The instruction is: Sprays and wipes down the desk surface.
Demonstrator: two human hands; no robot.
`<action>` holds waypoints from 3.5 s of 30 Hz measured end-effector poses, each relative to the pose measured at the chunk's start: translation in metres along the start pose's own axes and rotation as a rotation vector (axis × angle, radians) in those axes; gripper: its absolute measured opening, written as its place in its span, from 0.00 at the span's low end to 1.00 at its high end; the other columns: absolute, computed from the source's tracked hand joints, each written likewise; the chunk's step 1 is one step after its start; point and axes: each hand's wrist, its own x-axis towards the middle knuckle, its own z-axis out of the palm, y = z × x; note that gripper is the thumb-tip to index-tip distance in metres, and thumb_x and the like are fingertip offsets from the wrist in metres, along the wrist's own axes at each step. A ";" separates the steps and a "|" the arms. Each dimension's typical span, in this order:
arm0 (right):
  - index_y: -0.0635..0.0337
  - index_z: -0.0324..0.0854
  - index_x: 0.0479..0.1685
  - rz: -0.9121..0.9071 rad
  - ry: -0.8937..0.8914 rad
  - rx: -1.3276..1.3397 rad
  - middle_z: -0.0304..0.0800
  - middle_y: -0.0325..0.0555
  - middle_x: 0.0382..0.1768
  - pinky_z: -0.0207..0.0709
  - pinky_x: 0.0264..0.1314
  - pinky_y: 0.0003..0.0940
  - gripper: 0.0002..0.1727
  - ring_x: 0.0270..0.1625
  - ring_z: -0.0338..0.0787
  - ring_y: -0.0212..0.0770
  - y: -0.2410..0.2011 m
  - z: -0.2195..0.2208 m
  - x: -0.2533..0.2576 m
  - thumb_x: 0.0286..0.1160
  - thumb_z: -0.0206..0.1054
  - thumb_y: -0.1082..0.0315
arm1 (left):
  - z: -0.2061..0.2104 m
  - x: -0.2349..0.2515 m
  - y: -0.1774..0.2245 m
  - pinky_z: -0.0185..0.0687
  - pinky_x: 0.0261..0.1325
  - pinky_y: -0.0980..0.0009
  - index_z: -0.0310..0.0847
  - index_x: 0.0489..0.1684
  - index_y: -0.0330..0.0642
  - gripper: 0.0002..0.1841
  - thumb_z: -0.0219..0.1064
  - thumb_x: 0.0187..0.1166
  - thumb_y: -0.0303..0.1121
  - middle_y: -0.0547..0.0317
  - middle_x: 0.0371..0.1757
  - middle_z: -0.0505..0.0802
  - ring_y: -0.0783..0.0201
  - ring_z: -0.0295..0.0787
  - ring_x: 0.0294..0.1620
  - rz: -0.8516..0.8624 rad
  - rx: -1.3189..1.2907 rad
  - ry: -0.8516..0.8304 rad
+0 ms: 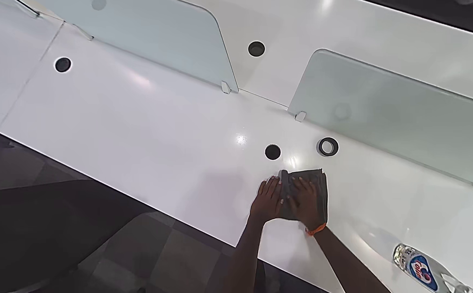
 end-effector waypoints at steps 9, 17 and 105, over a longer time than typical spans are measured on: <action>0.21 0.67 0.87 0.136 -0.211 -0.241 0.56 0.45 0.93 0.36 0.84 0.82 0.34 0.94 0.50 0.65 -0.041 0.007 0.055 0.77 0.59 0.56 | 0.001 -0.001 -0.002 0.48 0.92 0.44 0.59 0.88 0.33 0.38 0.45 0.84 0.53 0.39 0.90 0.66 0.46 0.53 0.94 0.006 -0.028 0.032; 0.30 0.73 0.82 0.328 0.040 -0.183 0.53 0.39 0.94 0.30 0.88 0.78 0.28 0.97 0.42 0.54 -0.043 0.039 0.125 0.84 0.48 0.55 | 0.002 -0.015 -0.010 0.54 0.94 0.53 0.53 0.87 0.20 0.38 0.39 0.88 0.48 0.27 0.89 0.63 0.43 0.56 0.93 -0.202 -0.308 0.276; 0.24 0.57 0.92 -0.309 -0.467 -0.189 0.50 0.33 0.95 0.32 0.90 0.74 0.41 0.97 0.45 0.50 -0.102 0.049 0.135 0.73 0.55 0.35 | -0.046 -0.093 -0.075 0.54 0.90 0.52 0.62 0.88 0.33 0.36 0.47 0.83 0.47 0.46 0.92 0.65 0.47 0.56 0.93 -0.029 0.058 -0.126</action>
